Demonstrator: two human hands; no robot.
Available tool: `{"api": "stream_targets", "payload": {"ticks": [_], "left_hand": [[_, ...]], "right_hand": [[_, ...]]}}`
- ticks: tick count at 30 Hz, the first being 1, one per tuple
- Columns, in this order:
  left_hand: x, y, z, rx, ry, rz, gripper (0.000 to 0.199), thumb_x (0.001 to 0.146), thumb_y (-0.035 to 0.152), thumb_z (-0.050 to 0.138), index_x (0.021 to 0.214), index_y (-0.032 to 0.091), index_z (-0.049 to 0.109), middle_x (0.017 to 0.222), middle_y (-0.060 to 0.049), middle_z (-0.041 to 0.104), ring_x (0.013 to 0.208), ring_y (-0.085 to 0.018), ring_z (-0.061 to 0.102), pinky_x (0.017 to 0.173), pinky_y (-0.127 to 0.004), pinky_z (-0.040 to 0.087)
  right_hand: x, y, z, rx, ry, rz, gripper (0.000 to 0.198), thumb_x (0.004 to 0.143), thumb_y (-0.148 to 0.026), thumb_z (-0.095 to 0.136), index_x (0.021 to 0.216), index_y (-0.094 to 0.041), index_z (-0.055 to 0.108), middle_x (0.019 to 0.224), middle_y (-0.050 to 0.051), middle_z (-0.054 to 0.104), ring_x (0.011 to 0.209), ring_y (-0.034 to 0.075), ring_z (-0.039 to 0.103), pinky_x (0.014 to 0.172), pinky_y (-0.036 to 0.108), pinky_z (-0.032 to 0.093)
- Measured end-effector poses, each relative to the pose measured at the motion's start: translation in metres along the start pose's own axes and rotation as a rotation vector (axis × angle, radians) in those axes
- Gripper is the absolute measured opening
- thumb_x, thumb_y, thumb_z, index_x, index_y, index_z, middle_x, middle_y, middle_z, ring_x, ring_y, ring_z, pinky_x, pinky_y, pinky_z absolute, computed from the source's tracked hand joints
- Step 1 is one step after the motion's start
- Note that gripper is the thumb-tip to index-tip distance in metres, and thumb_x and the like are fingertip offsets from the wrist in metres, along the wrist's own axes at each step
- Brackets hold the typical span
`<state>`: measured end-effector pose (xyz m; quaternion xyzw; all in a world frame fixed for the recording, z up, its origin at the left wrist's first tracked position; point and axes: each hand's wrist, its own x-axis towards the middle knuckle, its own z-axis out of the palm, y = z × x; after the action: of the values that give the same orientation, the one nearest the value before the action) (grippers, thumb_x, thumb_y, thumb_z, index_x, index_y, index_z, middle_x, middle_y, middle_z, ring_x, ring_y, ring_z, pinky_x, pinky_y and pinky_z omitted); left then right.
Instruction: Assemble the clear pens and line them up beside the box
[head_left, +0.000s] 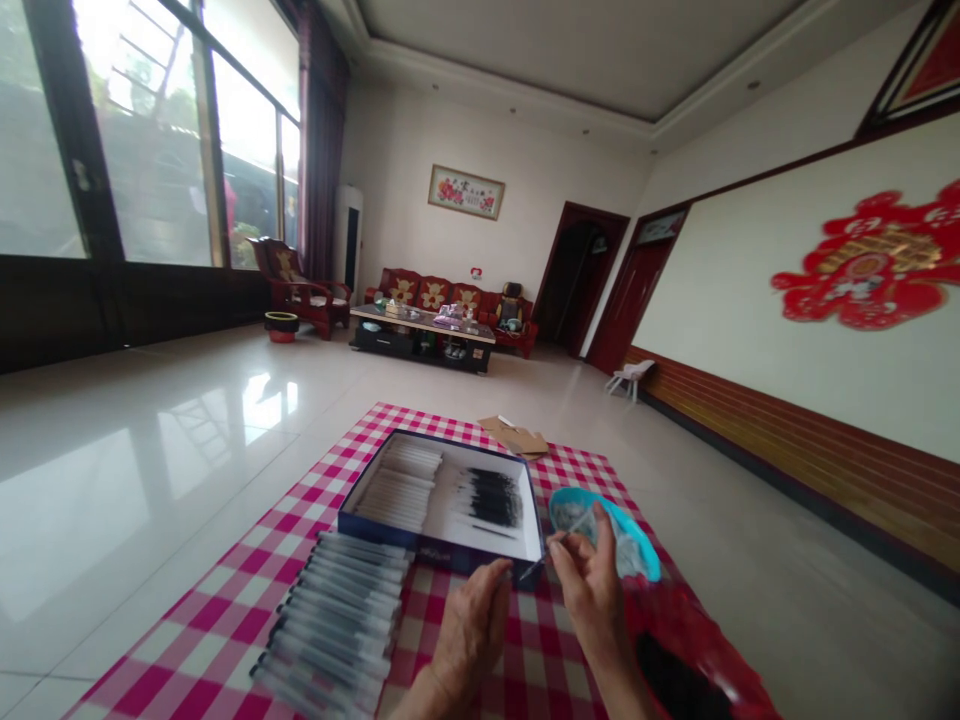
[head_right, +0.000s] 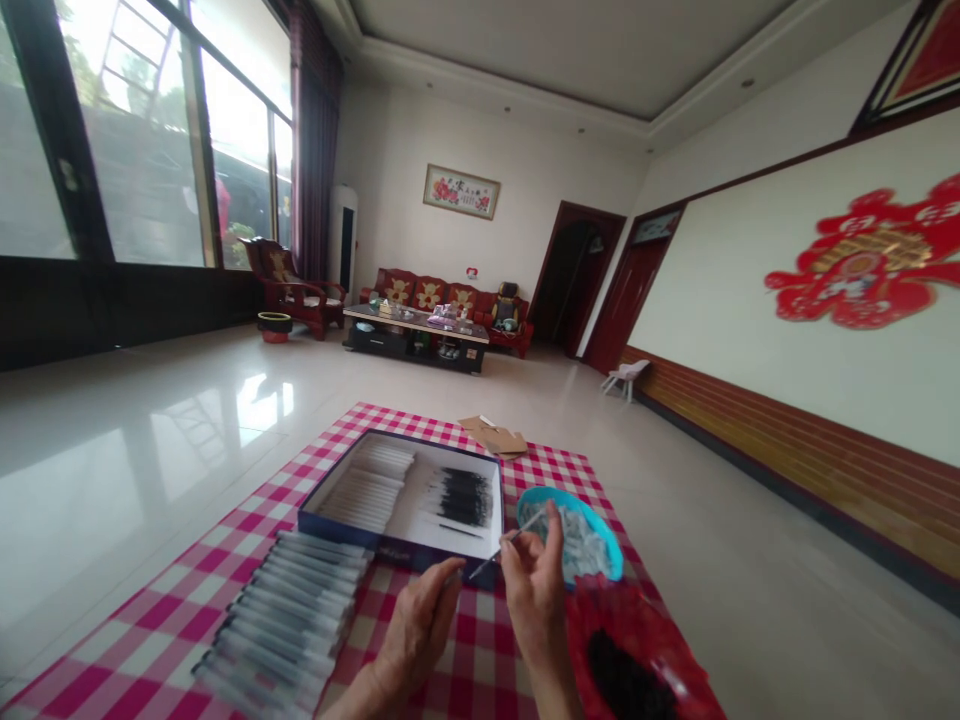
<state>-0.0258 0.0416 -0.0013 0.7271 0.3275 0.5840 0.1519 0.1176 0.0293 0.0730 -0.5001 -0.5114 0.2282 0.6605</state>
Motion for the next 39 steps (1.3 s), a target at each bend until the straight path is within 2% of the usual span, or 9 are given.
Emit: {"api": "stream_targets", "payload": {"ticks": [5,14,16,20,23,27,31,34,39], "left_hand": [[-0.003,0.006,0.001,0.081,-0.132,0.065,0.031,0.095,0.019,0.037,0.119,0.017,0.056,0.079,-0.007,0.068,0.070,-0.016,0.066,0.065,-0.024,0.054],[-0.009,0.002,0.002,0.107,-0.214,0.058,0.030,0.095,0.020,0.036,0.116,0.017,0.057,0.079,-0.006,0.067,0.069,-0.016,0.066,0.063,-0.023,0.053],[-0.008,-0.001,0.000,0.132,-0.205,0.033,0.028,0.096,0.022,0.038,0.114,0.018,0.059,0.080,-0.006,0.067,0.070,-0.016,0.066,0.065,-0.023,0.053],[-0.005,-0.003,-0.004,0.205,-0.215,0.013,0.028,0.096,0.025,0.039,0.112,0.019,0.061,0.078,-0.006,0.066,0.067,-0.016,0.067,0.061,-0.022,0.052],[-0.004,0.000,-0.004,0.223,-0.247,-0.002,0.027,0.096,0.028,0.039,0.109,0.021,0.063,0.076,-0.004,0.065,0.065,-0.015,0.067,0.059,-0.021,0.052],[-0.007,0.000,0.000,0.209,-0.191,0.033,0.029,0.097,0.025,0.036,0.115,0.018,0.058,0.087,-0.008,0.069,0.075,-0.017,0.068,0.069,-0.024,0.055],[-0.009,-0.004,0.003,0.198,-0.128,0.061,0.031,0.096,0.023,0.034,0.120,0.017,0.053,0.097,-0.009,0.070,0.083,-0.017,0.069,0.075,-0.026,0.056],[-0.009,-0.004,0.003,0.191,-0.085,0.048,0.030,0.096,0.023,0.035,0.117,0.019,0.055,0.099,-0.009,0.071,0.085,-0.017,0.069,0.076,-0.026,0.056],[-0.007,-0.003,0.001,0.182,-0.045,0.033,0.029,0.096,0.026,0.035,0.114,0.019,0.057,0.096,-0.008,0.072,0.084,-0.017,0.070,0.073,-0.024,0.057]], "right_hand": [[-0.014,0.004,-0.015,-0.020,0.065,0.022,0.082,0.080,-0.040,0.062,0.146,-0.023,0.017,0.080,0.001,0.064,0.072,0.019,0.062,0.071,0.034,0.051],[-0.027,0.016,-0.005,0.054,0.056,0.027,0.075,0.082,-0.038,0.062,0.143,-0.023,0.022,0.081,0.001,0.065,0.071,0.017,0.063,0.070,0.032,0.052],[-0.028,0.020,-0.005,0.066,0.116,0.059,0.065,0.082,-0.041,0.061,0.137,-0.022,0.033,0.084,0.002,0.066,0.073,0.018,0.064,0.072,0.033,0.053],[-0.025,0.031,-0.007,0.126,0.211,0.177,0.041,0.077,-0.048,0.063,0.103,-0.017,0.059,0.084,0.006,0.069,0.077,0.020,0.066,0.075,0.034,0.054],[-0.026,0.040,-0.002,0.183,0.178,0.233,0.041,0.071,-0.048,0.068,0.096,-0.016,0.062,0.078,0.005,0.070,0.072,0.020,0.066,0.071,0.034,0.055],[-0.034,0.045,0.011,0.181,0.130,0.260,0.036,0.071,-0.047,0.069,0.090,-0.017,0.061,0.076,0.005,0.071,0.071,0.020,0.067,0.070,0.033,0.055],[-0.044,0.040,0.019,0.008,0.074,0.190,0.031,0.079,-0.048,0.060,0.085,-0.018,0.065,0.081,0.006,0.072,0.076,0.021,0.067,0.071,0.031,0.053],[-0.047,0.028,0.020,-0.187,-0.008,0.046,0.030,0.086,-0.044,0.052,0.085,-0.019,0.067,0.086,0.007,0.071,0.081,0.021,0.066,0.073,0.030,0.052],[-0.012,0.004,-0.004,-0.582,-0.167,-0.100,0.028,0.089,-0.030,0.044,0.091,-0.019,0.070,0.092,0.008,0.071,0.085,0.019,0.066,0.077,0.026,0.050]]}}
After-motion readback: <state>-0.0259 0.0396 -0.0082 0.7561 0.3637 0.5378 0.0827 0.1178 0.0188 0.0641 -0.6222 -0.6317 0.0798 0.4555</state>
